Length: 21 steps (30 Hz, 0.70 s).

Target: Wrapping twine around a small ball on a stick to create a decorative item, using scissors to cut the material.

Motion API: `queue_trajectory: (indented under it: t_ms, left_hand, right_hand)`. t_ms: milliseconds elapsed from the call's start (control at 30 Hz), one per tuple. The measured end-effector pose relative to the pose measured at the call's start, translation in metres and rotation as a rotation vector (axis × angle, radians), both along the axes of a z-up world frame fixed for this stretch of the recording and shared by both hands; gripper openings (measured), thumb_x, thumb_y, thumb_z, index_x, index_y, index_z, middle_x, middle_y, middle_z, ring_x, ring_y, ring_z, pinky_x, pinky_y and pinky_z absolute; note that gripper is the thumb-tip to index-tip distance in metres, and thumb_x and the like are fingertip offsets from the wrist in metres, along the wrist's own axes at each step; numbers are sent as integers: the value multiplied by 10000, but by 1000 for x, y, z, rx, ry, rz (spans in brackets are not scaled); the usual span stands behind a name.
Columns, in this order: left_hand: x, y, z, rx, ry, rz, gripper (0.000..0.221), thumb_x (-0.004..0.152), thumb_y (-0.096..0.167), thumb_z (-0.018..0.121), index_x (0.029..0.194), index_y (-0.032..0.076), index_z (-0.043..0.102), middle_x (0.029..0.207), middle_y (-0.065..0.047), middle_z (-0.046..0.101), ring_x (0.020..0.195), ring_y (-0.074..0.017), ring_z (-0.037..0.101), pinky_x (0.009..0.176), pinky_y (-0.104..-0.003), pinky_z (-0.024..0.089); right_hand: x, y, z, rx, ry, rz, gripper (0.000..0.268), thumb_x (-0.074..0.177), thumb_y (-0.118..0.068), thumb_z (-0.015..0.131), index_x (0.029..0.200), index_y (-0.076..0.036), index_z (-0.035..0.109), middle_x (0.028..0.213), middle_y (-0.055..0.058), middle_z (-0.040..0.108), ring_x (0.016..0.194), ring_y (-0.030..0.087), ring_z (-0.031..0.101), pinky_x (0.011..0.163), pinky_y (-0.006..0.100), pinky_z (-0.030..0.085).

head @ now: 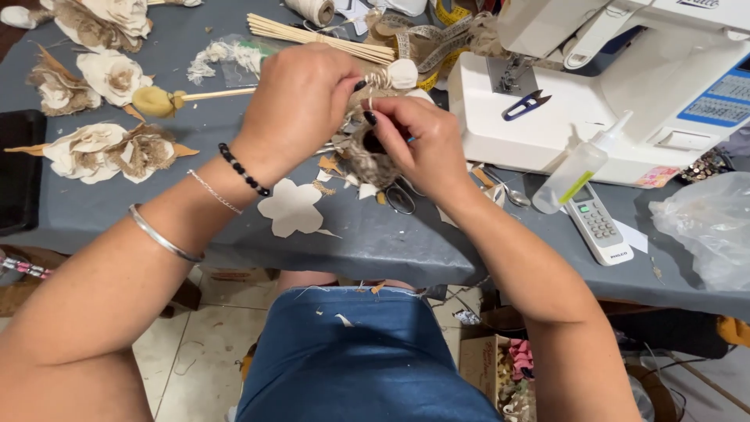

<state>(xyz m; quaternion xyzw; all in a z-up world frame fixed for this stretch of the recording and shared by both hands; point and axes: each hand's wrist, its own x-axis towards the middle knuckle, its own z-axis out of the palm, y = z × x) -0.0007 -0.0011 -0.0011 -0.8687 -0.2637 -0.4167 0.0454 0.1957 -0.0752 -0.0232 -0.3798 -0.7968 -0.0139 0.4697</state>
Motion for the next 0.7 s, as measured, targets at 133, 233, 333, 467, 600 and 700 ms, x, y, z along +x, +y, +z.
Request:
queue_trajectory:
  t_ms: [133, 233, 333, 467, 600, 700]
  left_hand:
    - [-4, -3, -9, 172, 138, 163, 87, 803, 42, 654, 765, 117, 631, 759, -76, 627, 655, -349, 605, 558, -478, 474]
    - [-5, -10, -13, 289, 282, 282, 159, 675, 20, 668, 758, 154, 654, 756, -35, 635, 650, -312, 632, 523, -436, 489]
    - [-7, -19, -8, 293, 457, 294, 148, 697, 44, 672, 693, 189, 640, 687, -14, 633, 629, -286, 648, 521, -418, 484]
    - [-14, -33, 13, -71, 567, 19, 116, 836, 57, 612, 748, 101, 673, 696, -110, 657, 668, -358, 654, 536, -517, 510]
    - [-14, -34, 7, -109, 226, -296, 146, 964, 79, 620, 879, 37, 731, 777, -192, 699, 783, -423, 691, 706, -501, 541]
    - [-10, -31, 9, -165, 43, -375, 148, 1024, 93, 616, 980, 28, 741, 879, -179, 725, 877, -408, 706, 804, -465, 553]
  right_hand:
    - [7, -1, 12, 70, -155, 43, 159, 1019, 15, 640, 1165, 67, 679, 1066, 206, 725, 957, 317, 700, 846, 394, 585]
    - [11, -1, 16, 148, -237, 24, 119, 1049, 23, 644, 1156, 42, 694, 1021, 197, 685, 904, 318, 687, 766, 383, 563]
    - [20, 3, 14, 256, -316, -3, 96, 1064, 16, 672, 1133, -12, 732, 999, 151, 667, 886, 301, 691, 676, 386, 555]
    - [27, 8, 20, 233, -325, 171, 101, 1066, -92, 683, 1076, -16, 749, 995, 158, 705, 896, 313, 700, 759, 404, 562]
    - [31, 18, 12, 59, -68, 226, 52, 1003, -136, 779, 1001, -93, 808, 923, 134, 717, 855, 343, 707, 801, 425, 565]
    - [42, 31, 2, -26, 74, 239, 74, 972, -123, 828, 1007, -59, 816, 918, 114, 705, 830, 247, 681, 805, 373, 560]
